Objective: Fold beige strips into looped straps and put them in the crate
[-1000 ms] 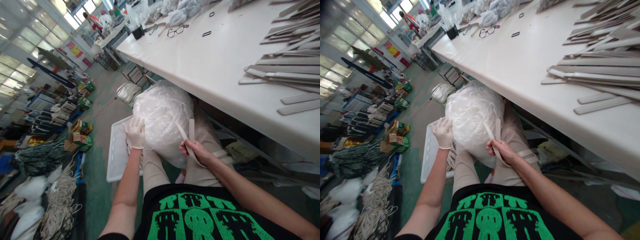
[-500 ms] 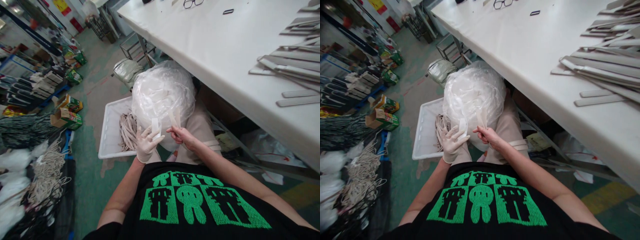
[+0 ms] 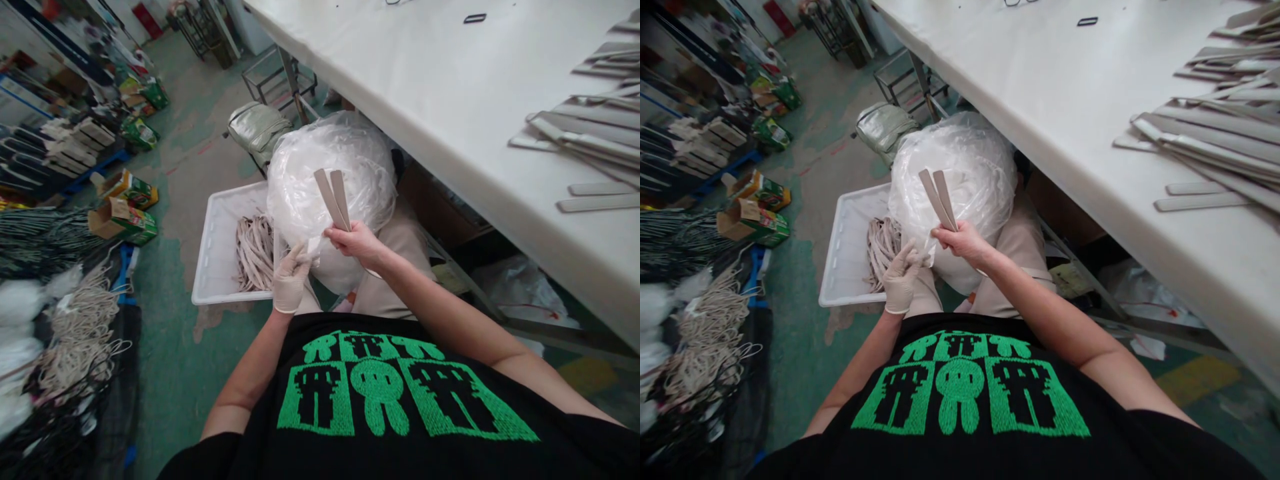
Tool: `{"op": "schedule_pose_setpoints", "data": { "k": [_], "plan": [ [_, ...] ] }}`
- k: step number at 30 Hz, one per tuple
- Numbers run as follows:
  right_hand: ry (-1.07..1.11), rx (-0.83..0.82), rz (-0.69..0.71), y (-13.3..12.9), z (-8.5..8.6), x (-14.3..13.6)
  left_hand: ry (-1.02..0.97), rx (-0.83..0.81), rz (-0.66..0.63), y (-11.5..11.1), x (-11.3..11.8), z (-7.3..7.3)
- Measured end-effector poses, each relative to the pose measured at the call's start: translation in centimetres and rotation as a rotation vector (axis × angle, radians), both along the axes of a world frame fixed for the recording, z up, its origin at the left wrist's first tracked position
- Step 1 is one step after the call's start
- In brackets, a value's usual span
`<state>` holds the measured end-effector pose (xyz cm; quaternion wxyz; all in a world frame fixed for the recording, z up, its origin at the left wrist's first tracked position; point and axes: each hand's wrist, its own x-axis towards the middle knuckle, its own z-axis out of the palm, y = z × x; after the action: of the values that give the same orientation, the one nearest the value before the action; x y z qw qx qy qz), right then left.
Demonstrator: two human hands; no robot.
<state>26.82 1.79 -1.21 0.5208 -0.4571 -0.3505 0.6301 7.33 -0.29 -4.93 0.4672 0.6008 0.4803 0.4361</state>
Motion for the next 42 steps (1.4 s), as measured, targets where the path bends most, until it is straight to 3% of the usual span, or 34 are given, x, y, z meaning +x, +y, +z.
{"op": "schedule_pose_setpoints", "data": {
  "k": [3,8,17,26,28,30,32,35,37,39,42],
  "plan": [
    [-0.03,0.018,-0.036,1.3,0.8,0.4,-0.132,-0.212,-0.091,0.0,0.1,-0.3],
    [-0.08,0.035,-0.045,3.2,1.5,0.4,-0.175,-0.47,-0.203,-1.1,-0.9,-0.6],
    [-0.13,0.029,-0.061,5.2,0.8,-1.0,-0.24,-0.665,-0.166,-4.4,-4.7,-0.7],
    [-0.261,0.058,0.055,5.8,-0.1,-4.9,-0.051,-0.818,-0.433,-4.0,-6.7,-1.5],
    [-0.308,0.064,0.119,5.5,-0.5,-5.3,-0.088,-0.891,-0.423,-3.7,-8.3,-1.2],
    [-0.343,0.087,0.225,4.6,-1.0,-5.5,-0.26,-0.916,-0.233,-3.0,-11.7,-0.5],
    [-0.375,0.125,0.345,3.2,-1.6,-5.5,-0.539,-0.811,0.159,-2.1,-16.5,0.8],
    [-0.447,0.186,0.463,0.6,-2.6,-5.4,-0.901,-0.511,0.805,-1.5,-24.0,2.9],
    [-0.479,0.199,0.474,-1.0,-3.2,-5.4,-1.003,-0.385,1.066,-1.9,-26.7,3.6],
    [-0.471,0.171,0.46,-2.4,-3.6,-5.3,-1.038,-0.399,1.153,-2.8,-26.5,3.4],
    [-0.447,0.084,0.445,-4.1,-3.6,-5.1,-1.072,-0.598,1.039,-4.0,-21.4,1.5]
  ]
}}
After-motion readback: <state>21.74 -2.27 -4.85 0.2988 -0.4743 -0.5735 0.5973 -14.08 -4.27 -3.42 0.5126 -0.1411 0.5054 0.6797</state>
